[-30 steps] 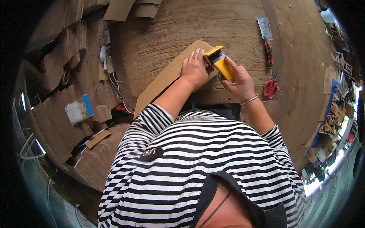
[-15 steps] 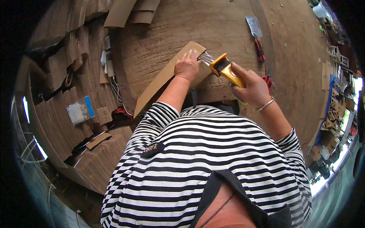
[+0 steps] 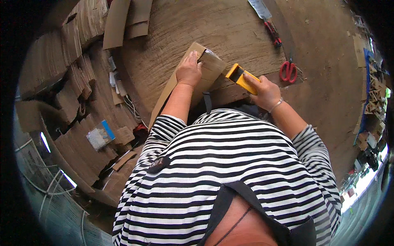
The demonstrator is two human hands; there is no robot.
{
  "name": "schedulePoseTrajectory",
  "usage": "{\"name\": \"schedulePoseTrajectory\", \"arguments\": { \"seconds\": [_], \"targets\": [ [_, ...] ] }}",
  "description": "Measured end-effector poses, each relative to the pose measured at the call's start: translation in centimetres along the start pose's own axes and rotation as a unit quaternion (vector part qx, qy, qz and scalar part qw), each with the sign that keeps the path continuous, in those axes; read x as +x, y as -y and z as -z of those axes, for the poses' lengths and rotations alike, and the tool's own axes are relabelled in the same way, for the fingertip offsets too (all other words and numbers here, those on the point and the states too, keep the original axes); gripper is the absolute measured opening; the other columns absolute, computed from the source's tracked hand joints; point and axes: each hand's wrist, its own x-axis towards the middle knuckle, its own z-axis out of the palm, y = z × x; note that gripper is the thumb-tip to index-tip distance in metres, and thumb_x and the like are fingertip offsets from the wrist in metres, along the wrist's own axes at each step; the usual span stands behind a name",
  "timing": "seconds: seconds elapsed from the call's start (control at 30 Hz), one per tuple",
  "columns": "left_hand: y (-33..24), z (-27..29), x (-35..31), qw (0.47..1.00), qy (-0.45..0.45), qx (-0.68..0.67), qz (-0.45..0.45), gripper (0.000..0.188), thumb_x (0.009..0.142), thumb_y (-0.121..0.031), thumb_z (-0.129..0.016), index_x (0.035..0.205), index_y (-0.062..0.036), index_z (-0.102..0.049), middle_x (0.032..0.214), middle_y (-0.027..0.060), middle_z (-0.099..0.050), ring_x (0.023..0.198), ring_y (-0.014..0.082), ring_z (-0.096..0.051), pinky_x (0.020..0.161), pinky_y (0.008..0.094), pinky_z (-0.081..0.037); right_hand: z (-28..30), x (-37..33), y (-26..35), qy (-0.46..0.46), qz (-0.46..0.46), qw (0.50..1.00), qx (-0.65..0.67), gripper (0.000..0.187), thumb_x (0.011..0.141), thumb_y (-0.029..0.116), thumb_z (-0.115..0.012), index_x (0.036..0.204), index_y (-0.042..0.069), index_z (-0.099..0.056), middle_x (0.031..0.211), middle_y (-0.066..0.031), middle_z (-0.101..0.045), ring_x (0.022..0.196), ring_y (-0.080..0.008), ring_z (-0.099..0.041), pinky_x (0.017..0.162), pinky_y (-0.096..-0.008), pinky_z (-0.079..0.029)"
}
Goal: The person cuts a large sheet of cardboard with a utility knife, folds it into a box shape, and secures the seams with packing tape using a handheld dispenser. The finished box is placed on the workbench.
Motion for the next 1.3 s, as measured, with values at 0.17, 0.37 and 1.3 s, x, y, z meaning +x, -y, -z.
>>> {"name": "schedulePoseTrajectory", "arguments": {
  "seconds": [0.17,0.37,1.3],
  "targets": [
    [0.7,0.8,0.6,0.998,0.042,-0.004,-0.037,0.056,0.089,-0.029,-0.062,0.138,-0.0055,-0.046,0.142,0.0139,-0.049,0.128,0.0291,-0.050,0.104,0.0382,-0.043,-5.4,3.0,-0.8,-0.014,-0.001,1.000,0.017,0.068,0.073,0.022,-0.075,0.135,0.036,-0.051,0.087,-0.0117,-0.055,0.072,-0.0314,-0.064,0.062,-0.0421,-0.054],
    [-1.2,1.4,2.1,0.995,0.092,0.049,0.009,0.063,0.092,-0.042,-0.057,0.139,-0.0027,-0.042,0.142,0.0174,-0.047,0.130,0.0323,-0.047,0.105,0.0400,-0.042,-7.6,3.6,-0.7,-0.006,-0.020,1.000,0.021,0.071,0.073,0.023,-0.075,0.138,0.037,-0.048,0.090,-0.0125,-0.054,0.075,-0.0318,-0.064,0.065,-0.0420,-0.054],
    [-2.2,1.6,3.2,0.988,0.123,-0.034,0.083,0.077,0.089,-0.053,-0.058,0.140,0.0018,-0.039,0.142,0.0212,-0.045,0.132,0.0333,-0.044,0.107,0.0403,-0.039,-7.9,8.9,-3.1,-0.172,-0.215,0.923,0.268,0.076,0.076,0.033,-0.073,0.143,0.016,-0.040,0.125,-0.0208,-0.060,0.113,-0.0357,-0.060,0.095,-0.0418,-0.047]
  ]
}}
